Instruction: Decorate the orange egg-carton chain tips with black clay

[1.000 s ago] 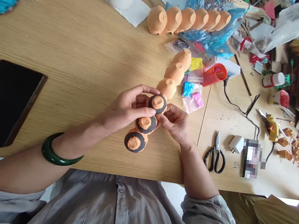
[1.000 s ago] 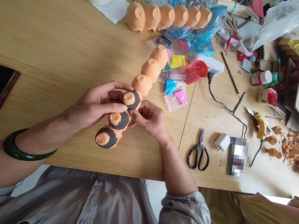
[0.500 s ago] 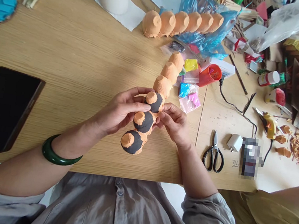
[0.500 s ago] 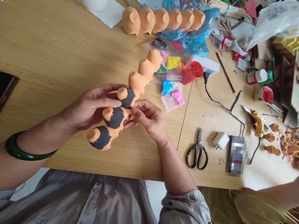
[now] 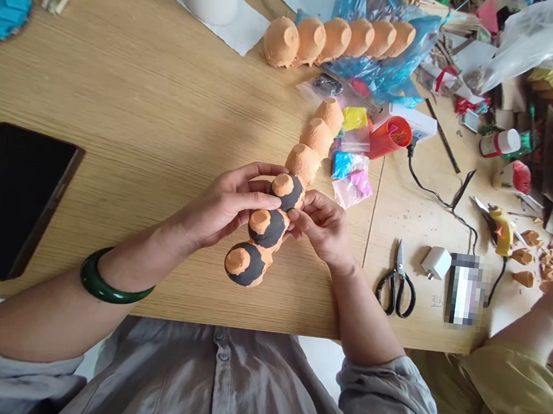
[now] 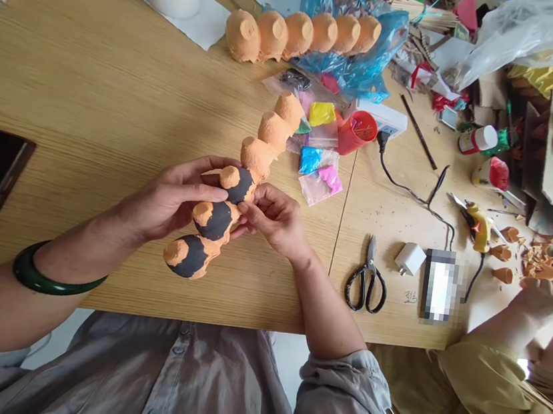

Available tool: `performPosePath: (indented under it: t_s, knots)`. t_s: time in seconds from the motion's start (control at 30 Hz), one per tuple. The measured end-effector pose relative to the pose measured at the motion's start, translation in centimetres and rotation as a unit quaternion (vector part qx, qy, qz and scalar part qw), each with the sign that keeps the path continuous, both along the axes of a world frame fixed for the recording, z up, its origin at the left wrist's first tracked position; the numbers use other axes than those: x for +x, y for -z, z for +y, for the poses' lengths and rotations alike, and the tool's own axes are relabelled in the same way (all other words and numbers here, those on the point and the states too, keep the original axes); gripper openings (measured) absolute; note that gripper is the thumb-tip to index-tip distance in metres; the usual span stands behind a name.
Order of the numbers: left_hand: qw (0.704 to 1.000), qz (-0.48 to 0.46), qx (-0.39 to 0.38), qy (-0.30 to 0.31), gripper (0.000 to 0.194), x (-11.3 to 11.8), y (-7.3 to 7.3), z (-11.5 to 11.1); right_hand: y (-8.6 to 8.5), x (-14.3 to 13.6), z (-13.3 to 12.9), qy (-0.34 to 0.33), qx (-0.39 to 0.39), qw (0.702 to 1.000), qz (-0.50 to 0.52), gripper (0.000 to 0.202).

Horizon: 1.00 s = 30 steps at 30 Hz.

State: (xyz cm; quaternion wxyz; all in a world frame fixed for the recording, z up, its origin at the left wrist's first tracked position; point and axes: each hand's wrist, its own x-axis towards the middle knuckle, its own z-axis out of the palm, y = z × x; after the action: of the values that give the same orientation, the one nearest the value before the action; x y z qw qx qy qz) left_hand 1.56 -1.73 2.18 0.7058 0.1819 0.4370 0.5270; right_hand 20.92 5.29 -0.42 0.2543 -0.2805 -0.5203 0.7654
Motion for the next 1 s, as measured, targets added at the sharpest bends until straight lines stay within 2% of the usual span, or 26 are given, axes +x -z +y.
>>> performPosePath:
  t_s: [0.33, 0.57, 0.73, 0.9, 1.0]
  knots:
    - [0.999, 0.033, 0.011, -0.009, 0.043, -0.18, -0.08, 0.14, 0.76, -0.19, -0.36, 0.009, -0.026, 0.999, 0.032, 0.05]
    - [0.998, 0.057, 0.033, -0.017, 0.038, -0.06, -0.3, -0.14, 0.54, 0.08, -0.04, -0.012, -0.002, 1.0, -0.003, 0.052]
    - [0.994, 0.096, 0.051, -0.018, 0.039, 0.0, -0.35, -0.21, 0.57, 0.15, -0.01, 0.001, 0.041, 0.999, -0.033, 0.053]
    - [0.984, 0.161, 0.079, -0.003, 0.039, -0.18, -0.5, -0.4, 0.49, 0.29, -0.01, 0.052, 0.158, 0.98, -0.108, 0.06]
    - [0.98, 0.177, 0.092, 0.008, 0.044, -0.34, -0.43, -0.45, 0.37, 0.23, -0.12, 0.052, 0.191, 0.973, -0.122, 0.062]
